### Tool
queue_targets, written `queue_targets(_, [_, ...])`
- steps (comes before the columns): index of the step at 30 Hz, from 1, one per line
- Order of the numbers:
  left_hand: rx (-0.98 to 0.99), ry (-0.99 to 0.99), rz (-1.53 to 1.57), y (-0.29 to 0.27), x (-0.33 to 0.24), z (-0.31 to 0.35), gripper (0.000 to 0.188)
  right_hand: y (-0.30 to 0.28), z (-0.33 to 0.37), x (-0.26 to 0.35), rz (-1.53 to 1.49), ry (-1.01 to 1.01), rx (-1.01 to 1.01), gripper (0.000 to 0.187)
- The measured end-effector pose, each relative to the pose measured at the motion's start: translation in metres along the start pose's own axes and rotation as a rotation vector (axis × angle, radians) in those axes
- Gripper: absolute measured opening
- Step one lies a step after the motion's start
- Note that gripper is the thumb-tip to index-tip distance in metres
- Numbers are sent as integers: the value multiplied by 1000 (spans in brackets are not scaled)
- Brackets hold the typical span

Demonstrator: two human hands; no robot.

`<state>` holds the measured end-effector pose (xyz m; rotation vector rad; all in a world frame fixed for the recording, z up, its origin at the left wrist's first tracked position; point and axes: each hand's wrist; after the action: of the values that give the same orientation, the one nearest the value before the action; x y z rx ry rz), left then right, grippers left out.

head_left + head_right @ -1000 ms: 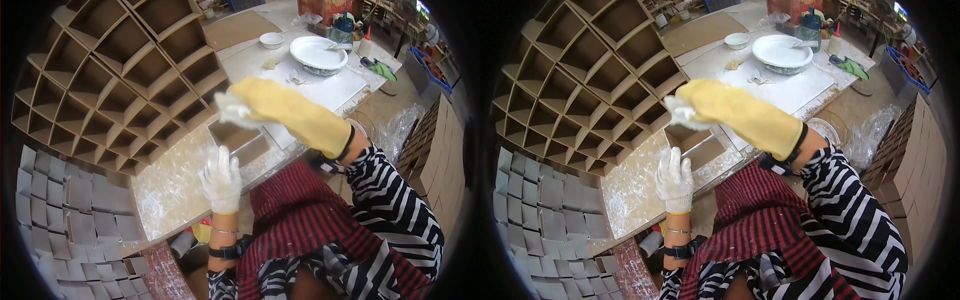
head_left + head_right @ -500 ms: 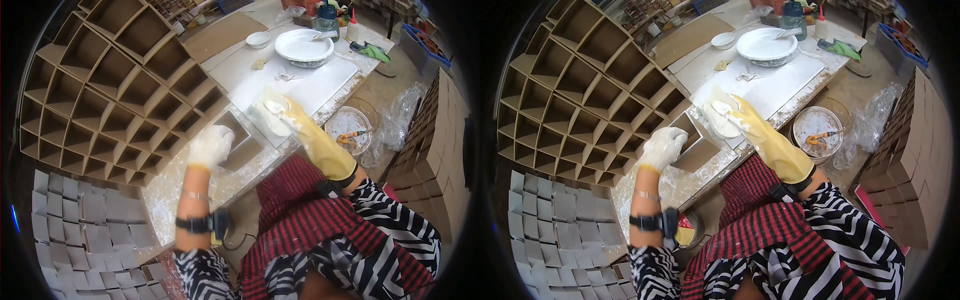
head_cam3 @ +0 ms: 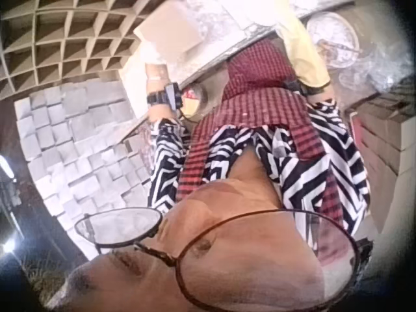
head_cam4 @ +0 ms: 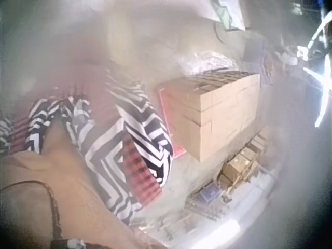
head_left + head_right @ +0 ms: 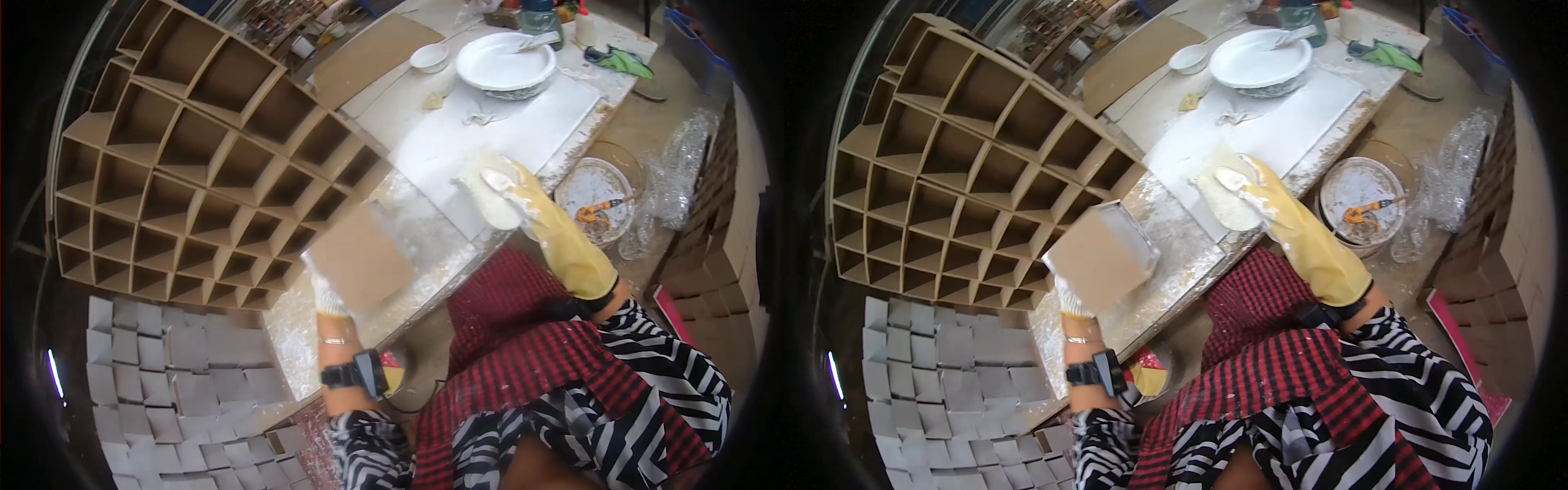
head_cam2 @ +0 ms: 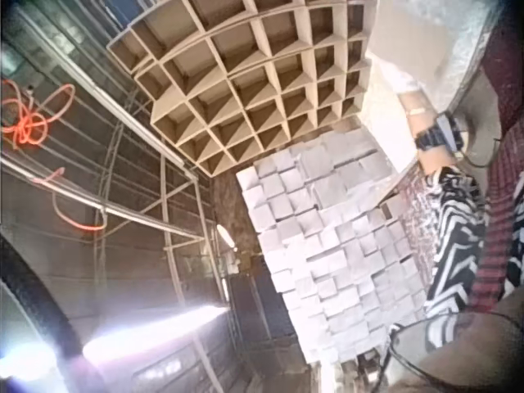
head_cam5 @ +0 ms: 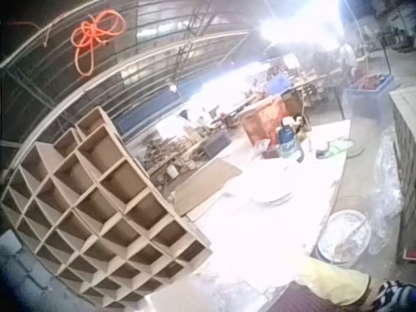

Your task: Applying a white paste or glue to the sides of small wooden square boxes using a sponge or cloth.

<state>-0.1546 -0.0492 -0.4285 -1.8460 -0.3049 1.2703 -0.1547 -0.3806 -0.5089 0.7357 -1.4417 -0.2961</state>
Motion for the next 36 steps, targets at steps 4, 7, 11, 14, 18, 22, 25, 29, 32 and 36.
queue_targets(4, [-771,-20,413,10,-11,103,43,42,-18,-13,43,64,75,51])
queue_targets(7, [-917,8,574,51,-4,112,43,41,-3,3,100,39,18,52])
queue_targets(11, [-1013,-23,513,73,-4,136,43,66,7,17,163,75,25,55])
queue_targets(14, [-1023,-40,469,78,-5,142,43,68,7,13,169,24,73,52])
queue_targets(18, [-996,-61,399,81,-3,144,44,72,9,20,282,-113,150,54])
queue_targets(22, [-998,-73,309,77,-9,146,44,93,15,28,788,-494,-24,61])
queue_targets(25, [-976,-84,274,83,-5,143,44,103,6,41,1046,-927,239,61])
queue_targets(29, [-983,-87,235,84,-3,144,44,120,15,56,1343,-803,374,59])
queue_targets(32, [-980,-92,209,83,-1,144,44,117,15,52,1334,-800,391,58])
queue_targets(36, [-989,-96,178,81,0,146,44,119,12,40,1244,-789,435,57])
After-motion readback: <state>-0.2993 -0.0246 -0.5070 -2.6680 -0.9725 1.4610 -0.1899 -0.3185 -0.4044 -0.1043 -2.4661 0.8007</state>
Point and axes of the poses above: each hand's wrist, its own z-axis away from the middle knuckle, its own y-axis out of the palm, x = y × z, and after that the axes turned 14 degrees about y, right-handed
